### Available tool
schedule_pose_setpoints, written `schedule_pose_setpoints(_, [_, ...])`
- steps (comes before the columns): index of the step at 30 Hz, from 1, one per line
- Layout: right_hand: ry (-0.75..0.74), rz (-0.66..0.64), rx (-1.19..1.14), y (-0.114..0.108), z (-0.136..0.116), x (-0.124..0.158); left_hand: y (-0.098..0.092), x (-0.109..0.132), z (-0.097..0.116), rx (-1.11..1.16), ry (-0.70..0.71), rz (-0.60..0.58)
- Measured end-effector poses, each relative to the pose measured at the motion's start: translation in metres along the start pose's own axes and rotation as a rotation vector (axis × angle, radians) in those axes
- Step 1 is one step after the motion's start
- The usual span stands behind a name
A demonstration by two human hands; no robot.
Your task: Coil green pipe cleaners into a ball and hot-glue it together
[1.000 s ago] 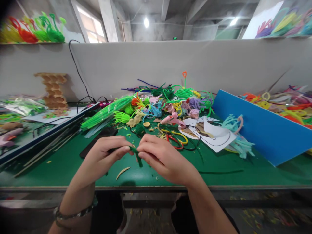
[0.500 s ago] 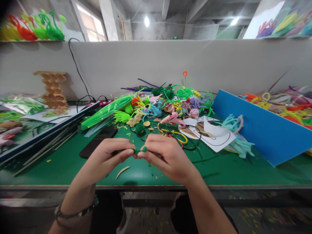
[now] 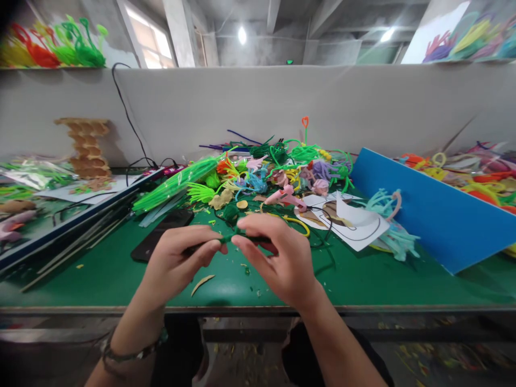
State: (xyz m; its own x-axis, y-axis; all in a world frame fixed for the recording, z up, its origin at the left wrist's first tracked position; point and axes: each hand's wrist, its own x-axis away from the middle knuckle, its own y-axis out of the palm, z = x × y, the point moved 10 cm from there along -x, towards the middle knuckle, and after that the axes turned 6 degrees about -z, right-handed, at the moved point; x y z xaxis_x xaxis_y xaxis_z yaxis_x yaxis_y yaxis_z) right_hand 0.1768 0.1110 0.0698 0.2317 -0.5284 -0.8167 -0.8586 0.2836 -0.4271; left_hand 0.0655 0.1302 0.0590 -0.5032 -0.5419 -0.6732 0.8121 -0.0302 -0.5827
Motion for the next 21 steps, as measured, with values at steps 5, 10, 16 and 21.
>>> schedule_pose_setpoints(5, [-0.276, -0.023, 0.236, 0.003, -0.030, 0.002, 0.008, 0.002, -0.018, 0.248, -0.180, -0.069])
schedule_pose_setpoints(10, [-0.261, -0.036, 0.386, 0.007, -0.027, 0.002, 0.001, 0.002, -0.017, 0.201, -0.171, -0.029])
schedule_pose_setpoints(16, [-0.185, -0.147, 0.334, 0.016, -0.017, -0.001, -0.014, 0.001, -0.001, -0.014, -0.019, 0.070])
schedule_pose_setpoints(21, [-0.110, -0.445, 0.059, 0.032, -0.011, -0.004, -0.015, 0.002, 0.006, -0.060, 0.061, 0.073])
